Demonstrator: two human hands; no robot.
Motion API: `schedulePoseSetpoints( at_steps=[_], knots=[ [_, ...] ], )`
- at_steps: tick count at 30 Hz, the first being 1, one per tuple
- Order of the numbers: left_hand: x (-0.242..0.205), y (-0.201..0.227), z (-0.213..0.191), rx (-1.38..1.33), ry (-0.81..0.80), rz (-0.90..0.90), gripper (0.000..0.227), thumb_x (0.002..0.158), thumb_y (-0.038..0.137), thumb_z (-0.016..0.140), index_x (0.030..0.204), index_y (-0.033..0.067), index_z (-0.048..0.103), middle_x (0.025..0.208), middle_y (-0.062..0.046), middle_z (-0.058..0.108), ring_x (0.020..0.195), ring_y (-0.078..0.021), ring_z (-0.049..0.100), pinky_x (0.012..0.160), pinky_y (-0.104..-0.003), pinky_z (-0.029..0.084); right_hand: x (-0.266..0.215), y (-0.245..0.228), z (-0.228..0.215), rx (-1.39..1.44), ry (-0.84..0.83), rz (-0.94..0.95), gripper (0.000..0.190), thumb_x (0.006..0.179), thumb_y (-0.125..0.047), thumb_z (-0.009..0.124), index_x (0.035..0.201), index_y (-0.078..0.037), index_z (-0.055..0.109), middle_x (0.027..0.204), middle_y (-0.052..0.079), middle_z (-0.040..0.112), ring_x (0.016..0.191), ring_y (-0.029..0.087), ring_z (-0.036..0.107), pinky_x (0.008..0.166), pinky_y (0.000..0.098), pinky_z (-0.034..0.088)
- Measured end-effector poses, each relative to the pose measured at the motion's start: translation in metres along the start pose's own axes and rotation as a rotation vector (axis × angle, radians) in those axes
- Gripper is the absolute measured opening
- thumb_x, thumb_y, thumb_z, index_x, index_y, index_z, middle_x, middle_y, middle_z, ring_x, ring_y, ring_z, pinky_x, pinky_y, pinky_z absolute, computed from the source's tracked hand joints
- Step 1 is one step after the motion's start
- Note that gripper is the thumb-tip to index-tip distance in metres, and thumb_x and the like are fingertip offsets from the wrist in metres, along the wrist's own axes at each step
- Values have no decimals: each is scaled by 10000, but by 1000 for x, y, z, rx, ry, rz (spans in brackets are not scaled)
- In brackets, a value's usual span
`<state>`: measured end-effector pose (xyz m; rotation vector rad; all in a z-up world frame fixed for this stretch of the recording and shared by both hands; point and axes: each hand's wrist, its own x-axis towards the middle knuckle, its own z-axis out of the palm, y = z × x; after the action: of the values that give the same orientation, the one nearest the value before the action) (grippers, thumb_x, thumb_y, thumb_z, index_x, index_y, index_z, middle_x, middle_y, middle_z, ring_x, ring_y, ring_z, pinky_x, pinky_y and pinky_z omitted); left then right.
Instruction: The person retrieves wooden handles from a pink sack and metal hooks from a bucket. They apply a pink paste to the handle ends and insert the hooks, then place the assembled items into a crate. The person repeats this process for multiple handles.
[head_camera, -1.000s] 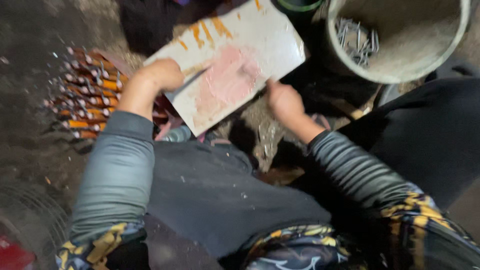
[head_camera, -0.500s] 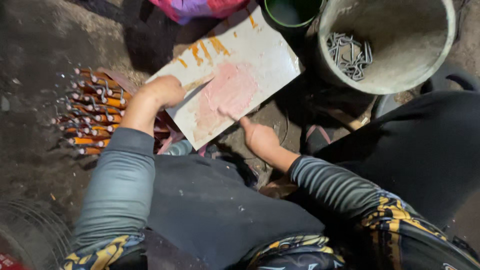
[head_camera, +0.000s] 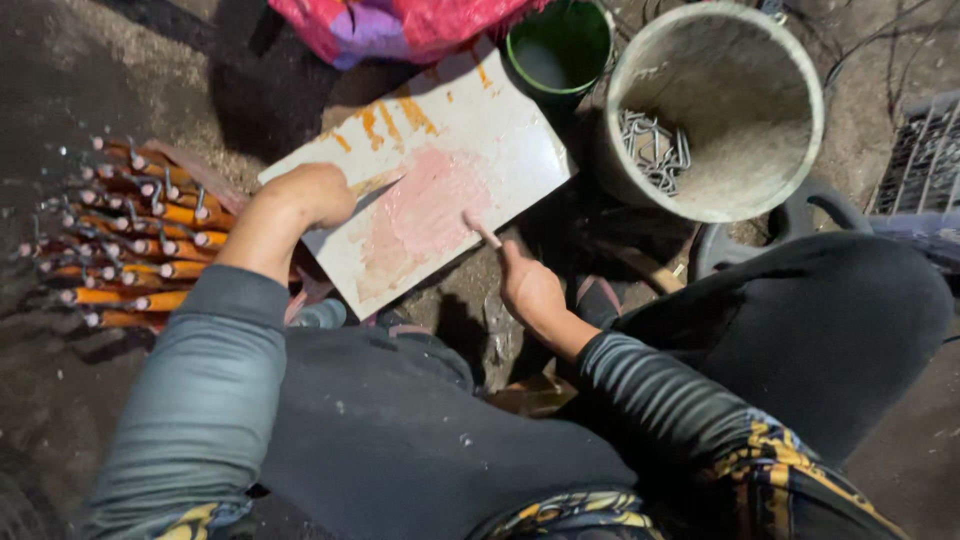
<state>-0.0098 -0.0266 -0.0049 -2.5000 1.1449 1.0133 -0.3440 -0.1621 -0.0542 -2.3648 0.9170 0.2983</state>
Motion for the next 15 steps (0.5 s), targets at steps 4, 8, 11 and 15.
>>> schedulePoseSetpoints(
  at_steps=[4,8,11,15],
  knots=[
    [-12,10,-10,-88,-42,-87,320,811,128,588,995,-44,785,1041,-305,746,1013,-419,746,889,-472,568,1,-8,9,43,4,-58,218,1013,-238,418,1173,-109,490,844,323,679,810,532,658,727,636,492],
    [-19,15,-6,-96,8,-42,317,822,129,587,1021,-36,770,1077,-317,715,1049,-433,715,899,-478,559,-12,-26,20,59,-106,-72,214,1017,-230,413,1173,-105,492,854,312,685,813,532,657,731,631,488],
    [-17,15,-4,-111,32,-45,324,826,134,583,1033,-35,766,1102,-322,701,1079,-437,697,922,-476,547,-10,-37,18,150,-78,-193,227,992,-197,455,1185,-95,519,863,317,681,812,532,656,720,619,497],
    [-17,7,5,-139,45,-41,330,837,148,577,1026,-45,766,1109,-331,691,1090,-449,686,938,-475,539,20,-22,-5,222,156,-388,165,902,-104,532,1060,-74,569,918,275,710,804,470,697,709,555,547]
  ],
)
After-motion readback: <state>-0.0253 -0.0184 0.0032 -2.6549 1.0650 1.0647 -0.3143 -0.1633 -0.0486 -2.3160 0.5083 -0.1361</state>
